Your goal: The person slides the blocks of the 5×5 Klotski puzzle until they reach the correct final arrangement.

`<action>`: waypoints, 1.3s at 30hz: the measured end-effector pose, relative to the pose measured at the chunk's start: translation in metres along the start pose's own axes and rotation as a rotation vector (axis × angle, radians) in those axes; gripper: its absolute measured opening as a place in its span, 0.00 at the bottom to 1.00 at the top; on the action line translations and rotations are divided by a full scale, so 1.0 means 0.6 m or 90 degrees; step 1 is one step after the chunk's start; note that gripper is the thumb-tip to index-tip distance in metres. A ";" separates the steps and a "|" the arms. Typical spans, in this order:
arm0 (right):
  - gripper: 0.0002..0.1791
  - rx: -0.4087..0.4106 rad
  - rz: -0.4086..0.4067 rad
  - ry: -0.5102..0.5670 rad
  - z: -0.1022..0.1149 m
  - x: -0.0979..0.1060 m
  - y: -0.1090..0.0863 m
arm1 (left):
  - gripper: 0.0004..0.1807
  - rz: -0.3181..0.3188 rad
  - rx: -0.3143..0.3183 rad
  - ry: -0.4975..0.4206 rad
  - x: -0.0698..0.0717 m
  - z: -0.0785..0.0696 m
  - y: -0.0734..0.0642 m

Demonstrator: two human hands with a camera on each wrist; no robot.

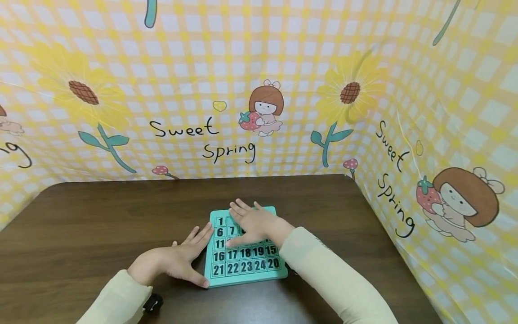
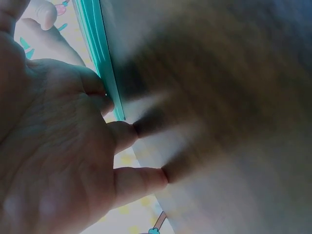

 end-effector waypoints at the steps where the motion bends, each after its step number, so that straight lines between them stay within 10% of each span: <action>1: 0.55 -0.007 -0.003 0.004 -0.008 0.003 -0.004 | 0.72 0.000 0.000 -0.001 0.000 0.000 0.000; 12: 0.54 -0.037 -0.017 0.023 -0.054 0.009 -0.041 | 0.73 -0.002 0.005 -0.002 0.005 0.004 -0.001; 39: 0.55 -0.010 0.009 -0.015 -0.015 -0.011 -0.019 | 0.73 -0.001 0.002 0.006 0.001 0.001 0.001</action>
Point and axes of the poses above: each hand's wrist, its own y-axis towards the middle knuckle, its own x-axis out of the back of the hand, z = x × y, the point moved 10 cm from there along y, towards the middle knuckle, and after that the axes turned 10 degrees about y, right-handed, at the moved point
